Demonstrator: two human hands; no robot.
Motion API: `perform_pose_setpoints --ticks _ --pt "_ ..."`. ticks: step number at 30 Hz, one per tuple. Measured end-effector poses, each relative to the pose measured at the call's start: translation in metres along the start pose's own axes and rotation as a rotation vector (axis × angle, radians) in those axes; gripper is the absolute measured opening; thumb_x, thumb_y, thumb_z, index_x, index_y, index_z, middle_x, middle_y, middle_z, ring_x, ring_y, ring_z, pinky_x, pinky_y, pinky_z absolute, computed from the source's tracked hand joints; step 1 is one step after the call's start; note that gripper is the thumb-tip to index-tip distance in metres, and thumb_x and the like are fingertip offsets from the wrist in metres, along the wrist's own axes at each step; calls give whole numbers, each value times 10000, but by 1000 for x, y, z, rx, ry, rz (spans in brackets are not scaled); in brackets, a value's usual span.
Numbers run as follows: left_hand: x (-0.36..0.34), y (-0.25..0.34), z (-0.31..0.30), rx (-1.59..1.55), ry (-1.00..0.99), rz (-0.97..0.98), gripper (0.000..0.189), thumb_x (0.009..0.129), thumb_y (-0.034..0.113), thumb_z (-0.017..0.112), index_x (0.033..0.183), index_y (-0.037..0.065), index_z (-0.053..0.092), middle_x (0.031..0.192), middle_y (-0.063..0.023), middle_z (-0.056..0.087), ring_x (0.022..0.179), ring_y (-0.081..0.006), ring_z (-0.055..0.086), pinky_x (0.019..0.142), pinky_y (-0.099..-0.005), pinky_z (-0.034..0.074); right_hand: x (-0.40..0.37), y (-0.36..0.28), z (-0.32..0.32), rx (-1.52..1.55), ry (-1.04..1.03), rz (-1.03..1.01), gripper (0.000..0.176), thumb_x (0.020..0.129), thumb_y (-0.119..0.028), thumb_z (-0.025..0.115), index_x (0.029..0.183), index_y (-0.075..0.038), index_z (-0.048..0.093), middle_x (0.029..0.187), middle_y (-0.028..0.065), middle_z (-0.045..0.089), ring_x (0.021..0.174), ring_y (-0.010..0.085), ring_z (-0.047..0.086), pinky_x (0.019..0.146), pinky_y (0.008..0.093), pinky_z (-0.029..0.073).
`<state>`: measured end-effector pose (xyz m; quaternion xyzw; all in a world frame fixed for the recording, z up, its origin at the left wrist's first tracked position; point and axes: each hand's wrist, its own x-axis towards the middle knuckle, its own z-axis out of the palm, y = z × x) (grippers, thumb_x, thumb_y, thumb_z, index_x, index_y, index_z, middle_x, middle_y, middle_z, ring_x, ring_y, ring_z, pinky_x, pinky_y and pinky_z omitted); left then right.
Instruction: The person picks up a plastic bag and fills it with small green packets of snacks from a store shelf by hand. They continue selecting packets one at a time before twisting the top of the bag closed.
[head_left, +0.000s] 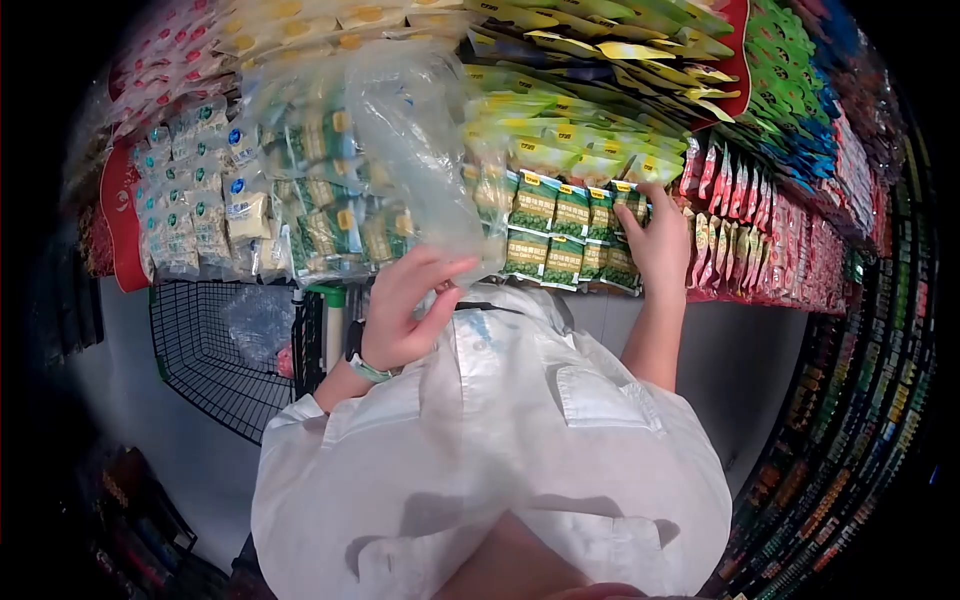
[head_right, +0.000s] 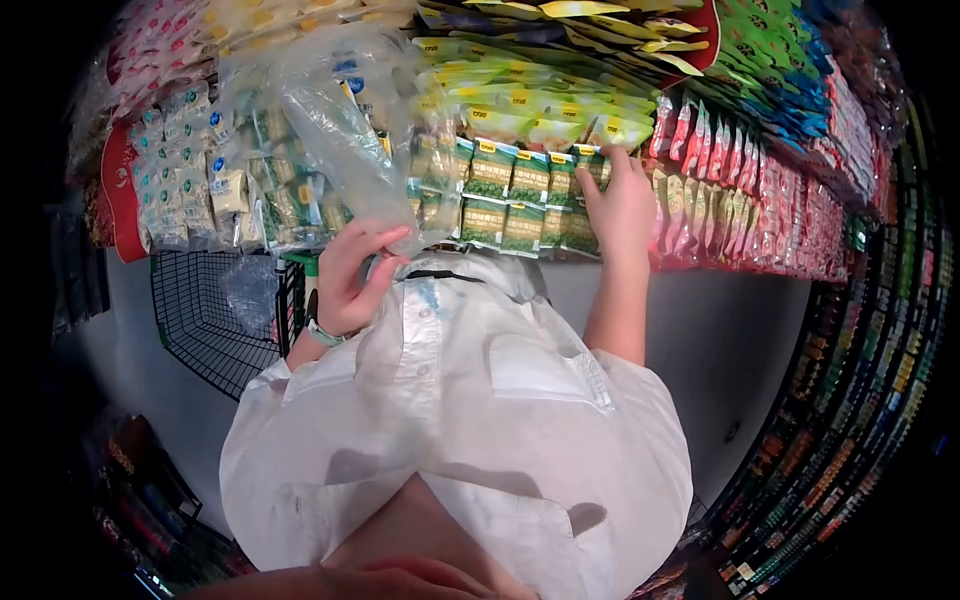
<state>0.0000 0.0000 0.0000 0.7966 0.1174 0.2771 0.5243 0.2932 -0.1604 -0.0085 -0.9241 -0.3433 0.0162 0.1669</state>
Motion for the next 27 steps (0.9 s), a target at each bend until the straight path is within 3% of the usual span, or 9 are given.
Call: perform_pose_setpoints --ticks 2,5,10,14,15,17,19,23,27 --pt "1 5 -2 44 -77 -20 418 818 -94 585 1229 -26 622 1114 -181 630 803 -222 659 717 -305 554 3 2 6 -4 16 43 371 779 -277 794 1055 -83 641 992 129 677 917 352 650 741 440 519" --pt "0 4 0 -37 -35 21 437 806 -97 592 1236 -25 619 1076 -161 633 783 -203 653 677 -290 530 4 -9 -3 -84 2 84 354 772 -273 800 1024 -78 646 997 123 682 912 343 653 736 429 518" --pt "3 8 0 -7 -34 26 449 824 -37 599 1268 25 615 1017 -122 602 730 -197 654 668 -302 513 9 -3 7 147 173 40 247 741 -92 789 921 -51 625 856 112 646 809 304 614 723 393 487" --pt "1 11 -2 4 -14 29 459 823 -31 608 1279 20 606 1005 -118 589 730 -203 651 667 -311 514 15 10 6 621 290 18 126 876 -31 641 975 -32 564 831 29 589 689 85 536 614 249 443" --pt "0 11 -2 0 -6 35 460 823 -30 610 1281 18 605 1007 -119 588 733 -204 652 666 -312 515 14 -2 -5 650 314 47 95 897 -26 618 976 -35 564 861 22 589 671 81 528 595 227 429" --pt "-1 11 -4 -3 -11 31 457 828 -41 613 1283 0 601 1039 -128 596 760 -199 653 680 -305 516 17 -7 -8 933 269 42 62 930 -26 589 985 -42 565 883 13 581 661 75 536 577 212 416" --pt "-4 11 -5 -4 -35 12 448 839 -63 619 1285 -31 596 1098 -145 612 811 -189 655 707 -287 518 15 -25 -12 1121 92 56 70 960 -23 579 1030 -32 582 946 25 582 682 92 582 589 216 448" --pt "-3 10 -4 15 -12 42 452 831 -50 622 1281 -13 600 1088 -144 611 786 -199 656 691 -299 520 6 -68 5 1343 -256 10 106 968 -38 591 1068 -10 606 953 25 605 770 114 626 661 253 505" --pt "-4 10 -2 42 15 55 467 816 -17 628 1281 27 607 1044 -134 607 746 -232 650 661 -325 518 -4 -109 26 1328 -523 -78 157 951 -39 619 1102 4 628 1037 16 643 902 86 618 773 241 526"
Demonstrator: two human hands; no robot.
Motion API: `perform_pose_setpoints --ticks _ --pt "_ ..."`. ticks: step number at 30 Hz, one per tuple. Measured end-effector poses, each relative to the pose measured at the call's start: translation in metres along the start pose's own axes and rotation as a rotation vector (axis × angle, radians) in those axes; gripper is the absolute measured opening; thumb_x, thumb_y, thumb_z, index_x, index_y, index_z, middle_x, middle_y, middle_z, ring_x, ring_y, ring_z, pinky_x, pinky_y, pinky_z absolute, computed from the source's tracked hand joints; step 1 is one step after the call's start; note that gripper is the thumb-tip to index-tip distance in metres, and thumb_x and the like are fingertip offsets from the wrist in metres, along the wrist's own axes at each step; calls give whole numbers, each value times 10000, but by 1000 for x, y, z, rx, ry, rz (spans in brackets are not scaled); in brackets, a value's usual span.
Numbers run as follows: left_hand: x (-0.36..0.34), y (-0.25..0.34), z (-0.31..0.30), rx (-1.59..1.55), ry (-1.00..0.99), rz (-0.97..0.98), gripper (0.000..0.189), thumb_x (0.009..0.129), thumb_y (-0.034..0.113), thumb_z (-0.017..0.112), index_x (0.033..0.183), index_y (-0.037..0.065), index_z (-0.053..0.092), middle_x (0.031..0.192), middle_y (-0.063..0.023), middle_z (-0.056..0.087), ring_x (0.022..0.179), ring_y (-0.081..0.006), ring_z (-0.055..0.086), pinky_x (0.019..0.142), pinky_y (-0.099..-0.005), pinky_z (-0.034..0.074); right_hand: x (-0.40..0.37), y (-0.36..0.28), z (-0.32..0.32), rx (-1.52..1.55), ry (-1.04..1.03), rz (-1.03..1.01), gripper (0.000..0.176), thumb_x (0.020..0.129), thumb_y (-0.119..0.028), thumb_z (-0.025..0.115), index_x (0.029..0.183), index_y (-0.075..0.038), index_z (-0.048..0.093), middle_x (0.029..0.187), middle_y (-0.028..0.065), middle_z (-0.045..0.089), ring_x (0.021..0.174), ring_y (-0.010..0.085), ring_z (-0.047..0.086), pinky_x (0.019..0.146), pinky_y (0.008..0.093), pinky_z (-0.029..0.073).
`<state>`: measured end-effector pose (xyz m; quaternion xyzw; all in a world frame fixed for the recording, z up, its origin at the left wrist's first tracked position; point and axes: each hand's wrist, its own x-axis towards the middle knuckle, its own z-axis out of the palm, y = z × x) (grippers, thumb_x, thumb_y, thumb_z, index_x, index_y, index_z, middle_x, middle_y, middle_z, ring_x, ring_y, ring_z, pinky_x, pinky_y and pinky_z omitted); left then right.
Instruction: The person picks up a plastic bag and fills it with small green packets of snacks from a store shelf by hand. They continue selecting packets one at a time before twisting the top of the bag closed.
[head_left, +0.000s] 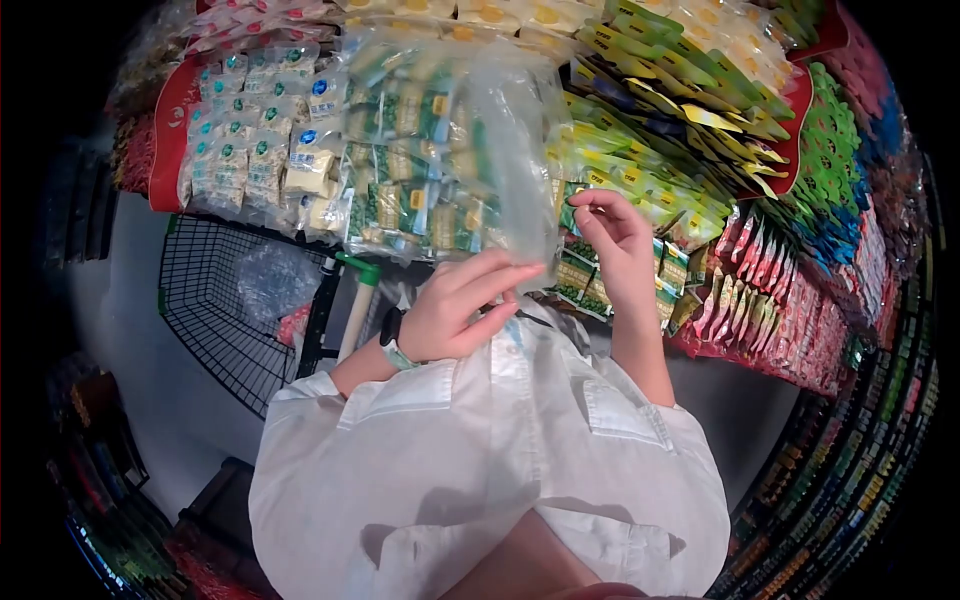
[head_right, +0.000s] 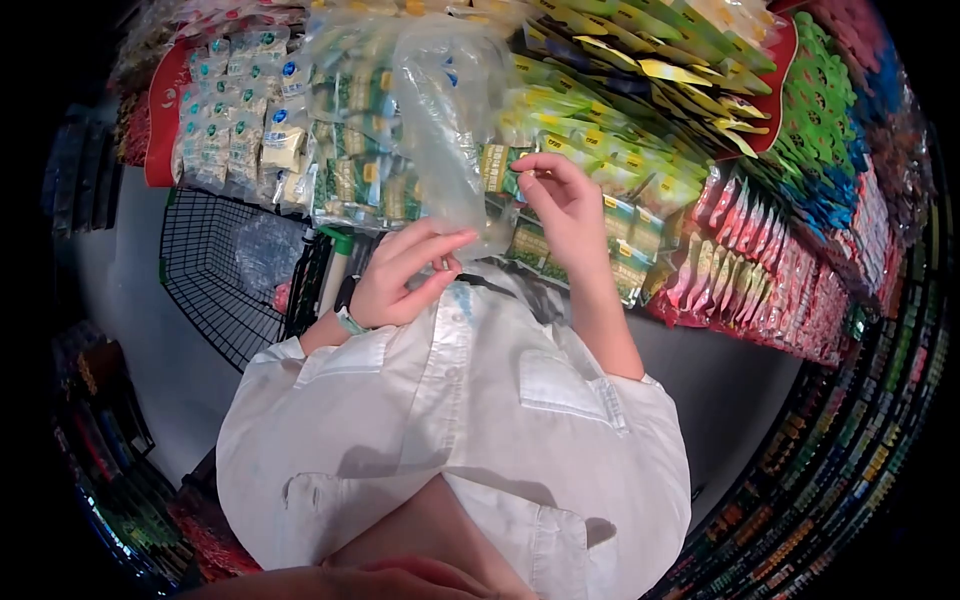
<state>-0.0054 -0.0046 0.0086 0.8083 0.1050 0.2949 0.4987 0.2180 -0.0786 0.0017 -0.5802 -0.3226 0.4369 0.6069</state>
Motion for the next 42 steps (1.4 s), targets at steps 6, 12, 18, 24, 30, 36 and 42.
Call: perform_pose_setpoints --ticks 6,12,18,24,30,36,42 --pt "-1 1 -1 15 -4 -4 474 812 -18 630 1283 35 608 1024 -126 609 739 -245 641 656 -328 515 19 9 34 4 -190 -65 218 916 27 605 1135 31 611 1035 29 643 926 86 610 812 242 510" --pt "-3 3 1 -10 23 -2 482 810 -40 622 1286 30 605 985 -120 597 736 -217 644 649 -321 515 28 -5 51 -237 -275 -103 229 881 -35 643 1103 22 636 973 61 668 894 110 622 780 284 515" --pt "-3 4 -2 -12 -11 -6 458 820 -65 619 1275 -11 606 1036 -135 607 762 -195 652 674 -298 519 39 13 58 -239 -287 -141 261 876 -83 644 1125 -5 644 929 115 694 829 145 639 735 331 529" --pt "-1 3 4 -29 19 -11 473 809 -54 609 1276 20 609 990 -119 598 727 -203 647 652 -312 519 25 6 47 -340 -189 -188 261 867 -73 669 1112 13 641 918 111 683 791 175 643 714 304 522" --pt "-1 4 -2 -61 -79 -91 456 837 -79 591 1291 -34 583 1133 -150 608 788 -183 669 710 -276 513 -3 4 3 -384 -152 -208 177 870 -51 692 1036 5 663 921 70 656 760 139 608 691 263 498" --pt "-6 -4 1 -67 -43 -65 445 834 -94 575 1277 -49 582 1172 -177 603 799 -191 676 714 -273 518 -34 -6 -73 -570 11 -117 251 831 -45 733 1071 -17 666 930 52 653 693 116 557 647 245 468" --pt "-3 -3 -1 -69 -74 -83 451 824 -96 570 1274 -58 579 1179 -186 598 806 -201 678 732 -277 521 -75 -36 -103 -1177 26 -50 519 696 -48 811 1176 -33 614 1066 126 614 873 269 605 752 355 505"
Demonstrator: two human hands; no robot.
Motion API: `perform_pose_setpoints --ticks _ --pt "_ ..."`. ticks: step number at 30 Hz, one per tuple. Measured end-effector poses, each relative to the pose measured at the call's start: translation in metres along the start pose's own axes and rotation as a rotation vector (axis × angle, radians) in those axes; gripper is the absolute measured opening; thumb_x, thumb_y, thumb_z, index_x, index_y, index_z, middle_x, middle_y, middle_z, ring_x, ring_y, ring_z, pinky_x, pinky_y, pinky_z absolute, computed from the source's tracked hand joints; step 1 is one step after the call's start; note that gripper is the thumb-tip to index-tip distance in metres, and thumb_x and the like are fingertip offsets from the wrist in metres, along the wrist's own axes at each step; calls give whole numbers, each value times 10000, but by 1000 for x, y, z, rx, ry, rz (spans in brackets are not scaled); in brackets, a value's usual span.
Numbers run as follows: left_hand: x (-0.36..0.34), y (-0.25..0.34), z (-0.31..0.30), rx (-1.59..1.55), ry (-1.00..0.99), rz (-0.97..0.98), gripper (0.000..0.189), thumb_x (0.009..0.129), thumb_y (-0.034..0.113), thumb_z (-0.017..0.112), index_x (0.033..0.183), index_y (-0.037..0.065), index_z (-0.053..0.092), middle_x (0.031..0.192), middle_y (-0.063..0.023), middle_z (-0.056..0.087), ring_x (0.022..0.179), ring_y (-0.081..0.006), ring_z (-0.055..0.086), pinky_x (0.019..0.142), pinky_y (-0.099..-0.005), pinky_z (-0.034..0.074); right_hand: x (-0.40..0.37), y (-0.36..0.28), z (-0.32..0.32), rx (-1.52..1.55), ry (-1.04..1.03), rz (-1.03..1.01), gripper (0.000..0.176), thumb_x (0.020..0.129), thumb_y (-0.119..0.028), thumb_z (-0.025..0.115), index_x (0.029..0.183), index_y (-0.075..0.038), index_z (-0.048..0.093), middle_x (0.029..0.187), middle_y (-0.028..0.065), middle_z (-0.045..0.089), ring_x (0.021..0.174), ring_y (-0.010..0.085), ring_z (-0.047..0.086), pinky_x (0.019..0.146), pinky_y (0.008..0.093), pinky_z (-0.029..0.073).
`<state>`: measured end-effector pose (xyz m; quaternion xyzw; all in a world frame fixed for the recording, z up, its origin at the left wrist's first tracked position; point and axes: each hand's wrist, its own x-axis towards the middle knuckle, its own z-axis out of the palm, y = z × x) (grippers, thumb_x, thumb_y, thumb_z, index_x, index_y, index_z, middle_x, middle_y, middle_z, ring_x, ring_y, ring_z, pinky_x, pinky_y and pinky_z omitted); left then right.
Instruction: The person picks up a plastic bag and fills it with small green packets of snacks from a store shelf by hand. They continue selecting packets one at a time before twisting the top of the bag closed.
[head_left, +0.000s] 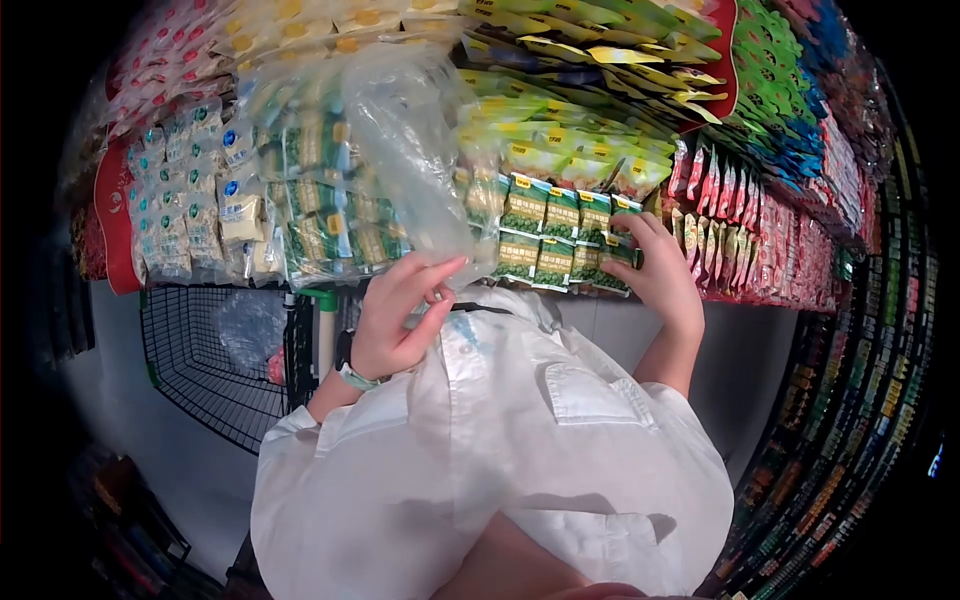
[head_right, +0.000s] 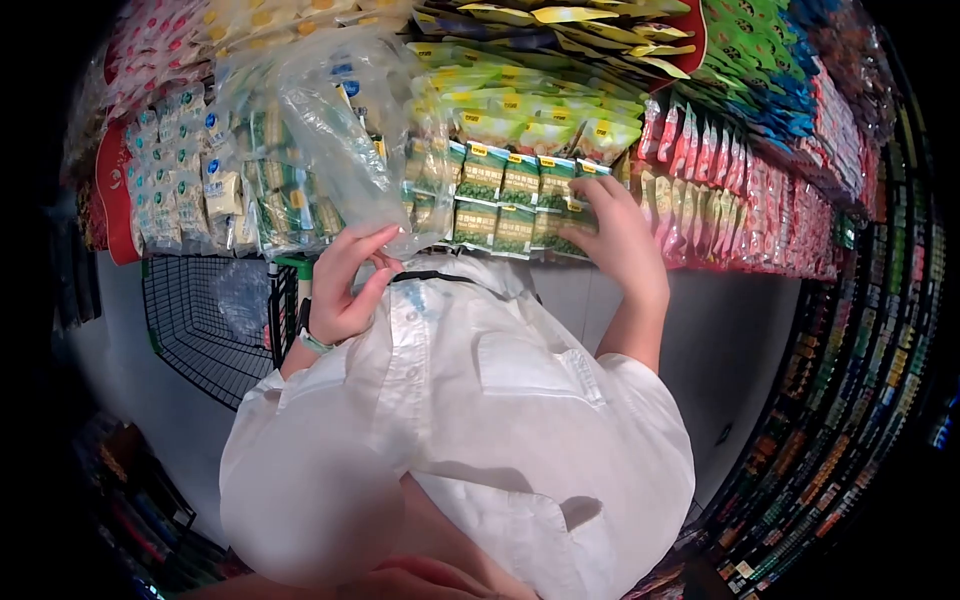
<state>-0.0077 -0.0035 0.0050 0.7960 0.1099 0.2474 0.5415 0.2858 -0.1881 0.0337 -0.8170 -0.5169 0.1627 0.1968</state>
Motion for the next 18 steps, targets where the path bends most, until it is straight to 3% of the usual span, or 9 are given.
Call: perform_pose_setpoints --ticks 3,7,10,14,15,16,18 --pt "1 -1 -1 -7 -20 -14 454 822 -96 571 1274 -58 578 1176 -180 600 809 -200 676 736 -279 519 -10 -8 0 -132 -38 92 588 637 -62 844 1176 -45 610 1116 148 586 1052 339 560 867 404 481" --pt "1 0 -1 -9 -22 -17 460 823 -92 575 1281 -51 576 1169 -171 603 816 -193 673 732 -278 515 -13 -5 5 -237 -8 76 635 556 -64 876 1133 -40 611 1100 143 572 1053 362 536 905 442 446" --pt "5 -1 -1 -32 -31 23 458 826 -84 581 1283 -46 578 1161 -166 605 804 -185 667 725 -276 513 -11 -5 6 -216 0 86 603 553 -53 872 1094 -40 607 1113 147 564 1062 367 525 906 441 444" --pt "6 3 -1 -32 -19 13 454 830 -84 585 1282 -37 589 1154 -160 603 792 -173 647 733 -269 511 -10 4 4 -6 38 143 363 718 -83 811 1001 -2 599 991 174 618 975 370 587 822 417 474" --pt "6 3 -1 -24 -19 13 458 832 -80 588 1287 -31 589 1179 -161 589 799 -173 643 739 -271 511 -8 3 -1 64 35 123 273 800 -109 765 966 18 588 878 175 639 824 369 606 721 390 486" --pt "6 3 -1 -17 -20 14 462 833 -76 590 1293 -25 590 1204 -163 576 806 -172 639 745 -273 511 -6 -4 -9 65 10 207 242 820 -96 748 970 10 590 824 160 634 709 310 586 657 361 480" --pt "4 2 2 -16 3 15 470 837 -67 595 1304 -14 590 1253 -165 544 817 -172 632 755 -277 512 -4 -5 -15 130 99 205 214 835 -75 724 981 9 593 789 124 626 672 213 563 627 336 469"
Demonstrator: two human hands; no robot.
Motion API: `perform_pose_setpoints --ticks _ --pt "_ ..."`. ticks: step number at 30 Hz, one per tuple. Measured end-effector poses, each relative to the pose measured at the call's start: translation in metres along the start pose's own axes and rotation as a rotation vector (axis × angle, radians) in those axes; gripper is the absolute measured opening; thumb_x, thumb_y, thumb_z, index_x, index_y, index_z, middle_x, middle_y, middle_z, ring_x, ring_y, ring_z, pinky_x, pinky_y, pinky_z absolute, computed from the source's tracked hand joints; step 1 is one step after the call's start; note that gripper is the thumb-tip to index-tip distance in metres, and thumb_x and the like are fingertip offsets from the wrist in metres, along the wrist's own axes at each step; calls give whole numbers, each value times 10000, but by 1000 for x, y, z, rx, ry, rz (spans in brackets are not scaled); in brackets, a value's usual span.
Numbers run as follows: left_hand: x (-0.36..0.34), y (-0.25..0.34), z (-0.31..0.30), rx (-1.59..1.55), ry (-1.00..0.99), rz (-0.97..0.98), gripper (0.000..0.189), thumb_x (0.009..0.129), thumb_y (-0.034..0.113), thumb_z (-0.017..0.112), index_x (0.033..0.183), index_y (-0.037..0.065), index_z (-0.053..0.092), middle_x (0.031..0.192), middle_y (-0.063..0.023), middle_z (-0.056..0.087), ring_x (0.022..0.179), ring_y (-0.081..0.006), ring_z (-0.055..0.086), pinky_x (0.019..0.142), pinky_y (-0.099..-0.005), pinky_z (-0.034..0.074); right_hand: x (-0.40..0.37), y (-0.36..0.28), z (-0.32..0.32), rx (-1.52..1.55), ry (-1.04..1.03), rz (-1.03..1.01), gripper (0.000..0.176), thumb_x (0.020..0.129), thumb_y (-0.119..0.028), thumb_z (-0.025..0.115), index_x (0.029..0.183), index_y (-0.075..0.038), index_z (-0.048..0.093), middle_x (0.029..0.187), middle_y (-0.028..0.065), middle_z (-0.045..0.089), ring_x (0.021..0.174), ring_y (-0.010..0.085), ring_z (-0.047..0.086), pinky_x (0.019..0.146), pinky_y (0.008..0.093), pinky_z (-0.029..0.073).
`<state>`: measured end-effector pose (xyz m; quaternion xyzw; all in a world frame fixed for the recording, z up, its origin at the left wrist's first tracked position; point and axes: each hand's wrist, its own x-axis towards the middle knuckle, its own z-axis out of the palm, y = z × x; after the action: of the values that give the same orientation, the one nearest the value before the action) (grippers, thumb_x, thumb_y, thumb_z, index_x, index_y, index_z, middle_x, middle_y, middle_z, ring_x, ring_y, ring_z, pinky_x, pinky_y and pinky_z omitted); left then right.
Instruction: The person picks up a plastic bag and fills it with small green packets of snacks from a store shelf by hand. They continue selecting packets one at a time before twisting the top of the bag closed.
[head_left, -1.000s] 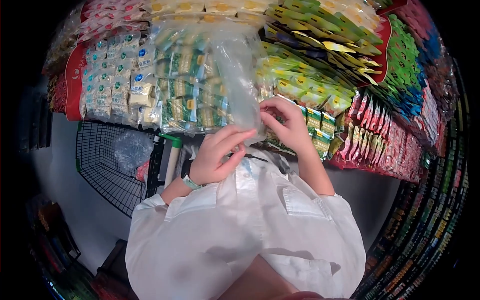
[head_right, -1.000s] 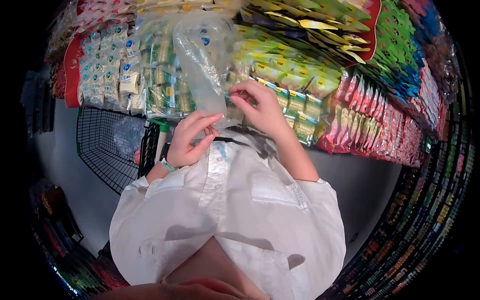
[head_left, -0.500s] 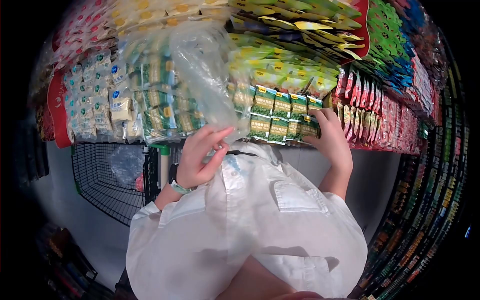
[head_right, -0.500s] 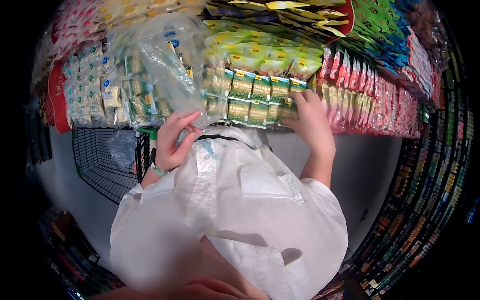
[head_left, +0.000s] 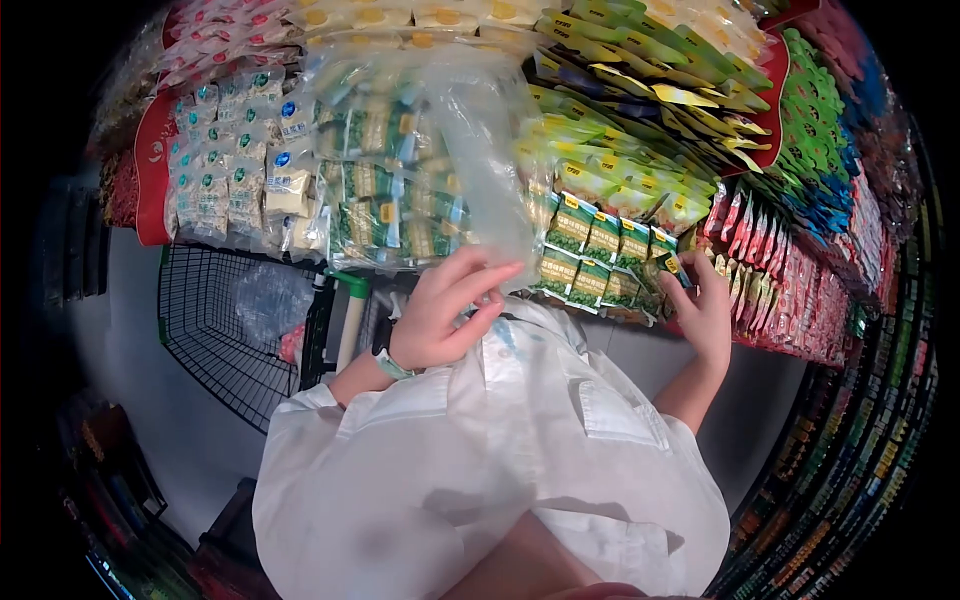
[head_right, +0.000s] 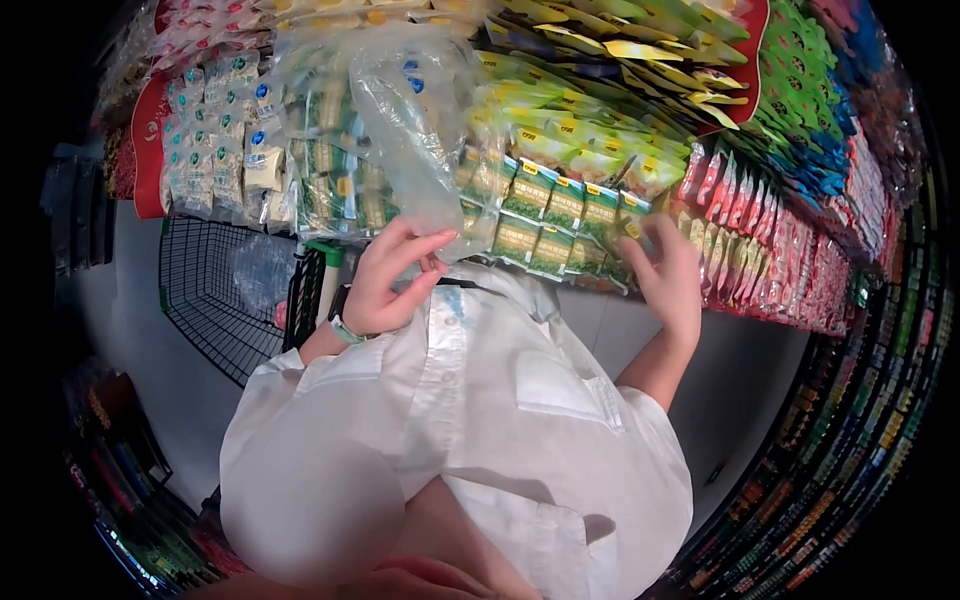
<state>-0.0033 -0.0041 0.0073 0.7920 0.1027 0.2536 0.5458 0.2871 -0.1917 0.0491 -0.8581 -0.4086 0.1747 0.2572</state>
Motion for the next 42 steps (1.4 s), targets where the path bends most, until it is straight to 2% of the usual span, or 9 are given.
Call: perform_pose_setpoints --ticks 4,7,16,21,24,27,30,35,42 --pt "-3 0 4 26 67 26 468 848 -28 612 1314 9 591 1360 -182 466 862 -181 642 750 -288 546 24 14 24 491 134 -224 386 865 13 659 1215 -45 507 1081 77 591 826 121 580 719 252 482" --pt "-3 0 3 34 85 47 481 840 -19 625 1318 13 586 1402 -203 450 868 -188 659 739 -297 562 28 -16 40 705 21 -26 530 883 37 633 1361 -94 444 1122 112 541 818 115 582 718 244 534" --pt "-13 -7 2 40 145 145 645 818 -59 640 1423 -60 415 1479 -256 359 876 -223 675 767 -328 556 65 -64 89 970 -232 -84 237 931 -43 633 1165 -7 636 986 0 601 801 36 579 700 229 584" --pt "-22 -10 -4 207 208 249 822 786 -95 627 1512 -48 245 1572 -263 173 946 -244 665 827 -363 549 94 -97 113 1000 -102 -193 235 918 -105 688 1132 -17 647 975 4 616 755 29 567 564 213 492" --pt "-20 -9 3 71 361 218 679 775 -61 671 1408 -61 426 1389 -254 461 869 -258 703 752 -345 567 110 -121 117 986 -112 -163 250 896 -132 718 1112 -21 660 816 -16 608 658 24 536 528 212 437" --pt "-21 -9 -5 153 229 190 621 779 -42 663 1370 -61 473 1374 -251 490 861 -270 704 761 -348 568 134 -123 134 854 -123 -178 281 826 -171 774 1041 -13 687 610 -41 547 542 35 482 517 218 398" --pt "-15 -7 -10 157 14 161 685 801 -68 606 1449 -53 385 1512 -275 349 939 -263 686 785 -326 550 146 -137 141 683 35 -255 306 784 -187 794 1008 -5 693 621 -8 566 533 63 494 524 239 411" --pt "-11 -5 -5 127 -8 122 658 821 -40 603 1447 -42 400 1526 -262 345 953 -258 689 776 -312 541 155 -161 140 570 198 -352 280 740 -154 796 939 -1 672 720 97 660 600 202 639 612 335 510" --pt "-8 -1 -4 88 7 120 659 832 -43 602 1456 -39 391 1532 -259 337 947 -251 680 766 -308 536 167 -170 146 550 211 -375 315 741 -118 798 976 5 628 822 116 657 629 204 619 624 335 512"
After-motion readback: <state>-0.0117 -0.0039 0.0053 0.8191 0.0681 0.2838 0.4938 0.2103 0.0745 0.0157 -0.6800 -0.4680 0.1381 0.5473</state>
